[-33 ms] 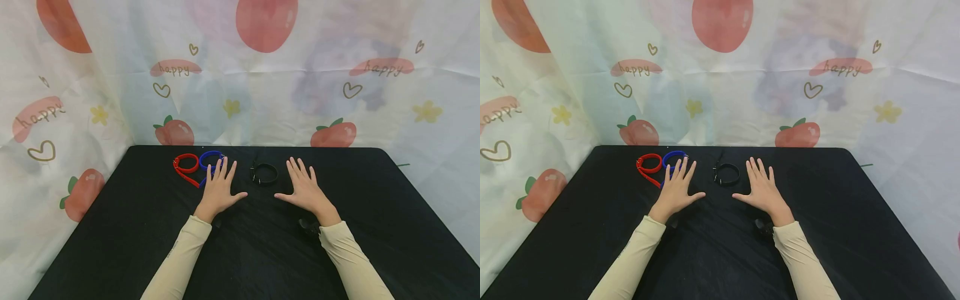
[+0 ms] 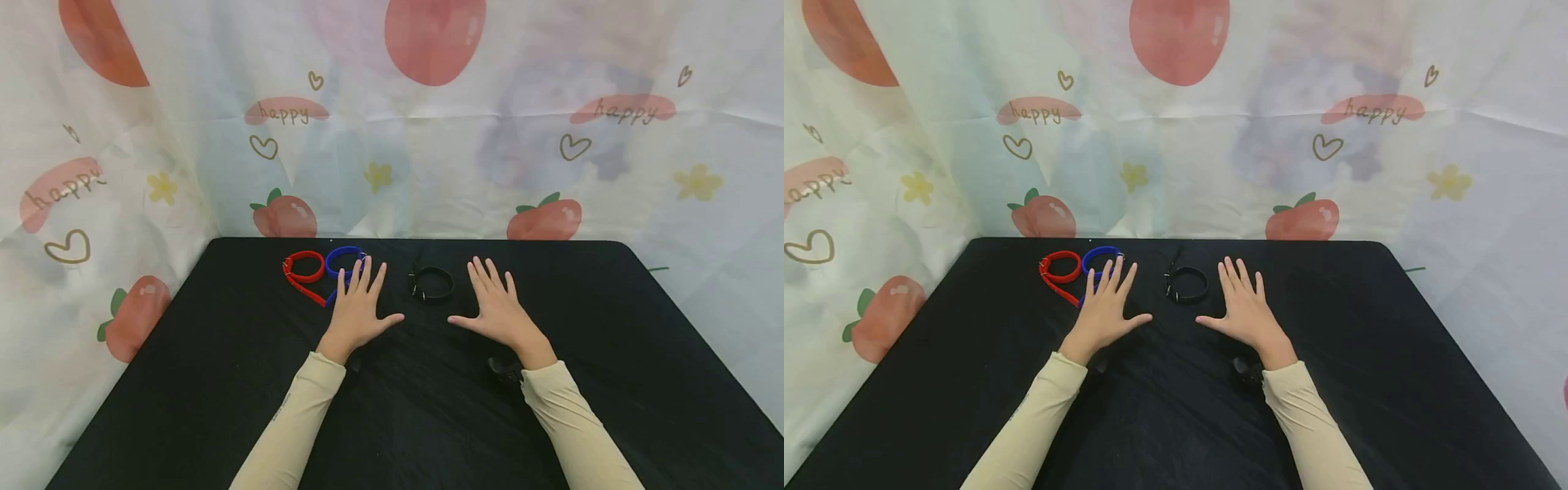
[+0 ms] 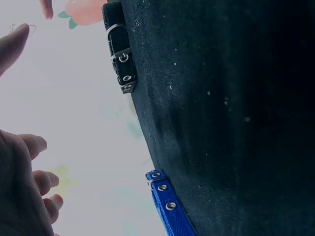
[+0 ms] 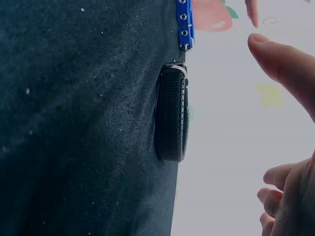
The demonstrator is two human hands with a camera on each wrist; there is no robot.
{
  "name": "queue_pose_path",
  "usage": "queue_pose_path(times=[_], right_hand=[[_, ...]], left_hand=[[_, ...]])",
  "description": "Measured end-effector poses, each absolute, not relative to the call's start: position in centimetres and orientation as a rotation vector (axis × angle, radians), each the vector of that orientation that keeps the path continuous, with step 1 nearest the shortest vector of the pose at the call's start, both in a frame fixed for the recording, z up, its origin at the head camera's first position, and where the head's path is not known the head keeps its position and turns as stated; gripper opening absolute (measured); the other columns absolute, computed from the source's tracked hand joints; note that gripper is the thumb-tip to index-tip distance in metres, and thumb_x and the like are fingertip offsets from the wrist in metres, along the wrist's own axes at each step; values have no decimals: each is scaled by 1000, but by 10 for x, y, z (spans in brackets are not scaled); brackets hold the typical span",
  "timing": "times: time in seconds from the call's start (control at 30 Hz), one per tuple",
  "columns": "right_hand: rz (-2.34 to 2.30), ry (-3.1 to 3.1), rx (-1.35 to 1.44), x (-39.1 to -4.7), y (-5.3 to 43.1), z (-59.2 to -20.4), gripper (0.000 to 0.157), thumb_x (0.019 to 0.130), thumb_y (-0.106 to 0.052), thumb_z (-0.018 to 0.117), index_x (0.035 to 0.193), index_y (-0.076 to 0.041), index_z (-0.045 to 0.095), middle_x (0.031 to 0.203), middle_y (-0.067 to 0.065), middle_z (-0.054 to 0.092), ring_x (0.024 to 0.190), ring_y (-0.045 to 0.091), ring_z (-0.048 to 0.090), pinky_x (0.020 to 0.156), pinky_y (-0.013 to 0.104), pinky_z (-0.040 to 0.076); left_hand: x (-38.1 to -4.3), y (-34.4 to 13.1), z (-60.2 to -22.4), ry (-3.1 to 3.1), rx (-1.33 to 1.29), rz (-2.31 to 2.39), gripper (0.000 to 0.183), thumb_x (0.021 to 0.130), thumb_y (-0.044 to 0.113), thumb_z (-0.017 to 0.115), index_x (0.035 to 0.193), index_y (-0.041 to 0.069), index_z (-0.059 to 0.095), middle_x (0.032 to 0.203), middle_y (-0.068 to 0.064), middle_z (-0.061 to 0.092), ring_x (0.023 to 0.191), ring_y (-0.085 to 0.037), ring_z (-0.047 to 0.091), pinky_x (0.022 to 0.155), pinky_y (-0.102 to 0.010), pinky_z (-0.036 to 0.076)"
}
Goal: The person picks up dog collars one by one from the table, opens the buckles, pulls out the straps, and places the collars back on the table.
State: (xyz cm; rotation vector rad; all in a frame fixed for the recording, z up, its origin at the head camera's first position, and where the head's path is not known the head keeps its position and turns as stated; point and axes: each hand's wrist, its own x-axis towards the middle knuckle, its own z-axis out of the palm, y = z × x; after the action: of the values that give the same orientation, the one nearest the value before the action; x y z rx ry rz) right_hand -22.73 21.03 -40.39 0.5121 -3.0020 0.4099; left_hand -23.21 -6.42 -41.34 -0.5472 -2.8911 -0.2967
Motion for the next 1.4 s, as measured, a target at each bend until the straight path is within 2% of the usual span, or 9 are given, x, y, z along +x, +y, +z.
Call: queue_pose_path(times=[0.83, 1.17, 1.4], right_hand=[[406, -2968, 553, -226, 210, -396, 110, 77, -64, 62, 151, -4, 6, 159, 17, 5, 146, 37, -1, 113, 62, 0], [355, -2977, 591, -230, 210, -386, 110, 77, -65, 61, 151, -5, 6, 159, 16, 3, 146, 36, -1, 113, 62, 0], [307, -3000, 683, -238, 212, -378, 109, 79, -63, 61, 152, -7, 3, 159, 14, 1, 147, 35, -1, 113, 62, 0]], left_hand=[[-230, -64, -412, -2905, -583, -209, 97, 82, 67, 52, 152, 18, 8, 159, -12, 2, 148, -29, -1, 117, -56, 3], [-233, -70, -407, -2916, -628, -204, 97, 82, 65, 54, 152, 17, 9, 159, -12, 3, 148, -32, 3, 117, -55, 0], [-246, -72, -396, -2935, -745, -182, 95, 83, 61, 56, 152, 16, 9, 159, -11, 0, 148, -30, -1, 118, -53, -4]])
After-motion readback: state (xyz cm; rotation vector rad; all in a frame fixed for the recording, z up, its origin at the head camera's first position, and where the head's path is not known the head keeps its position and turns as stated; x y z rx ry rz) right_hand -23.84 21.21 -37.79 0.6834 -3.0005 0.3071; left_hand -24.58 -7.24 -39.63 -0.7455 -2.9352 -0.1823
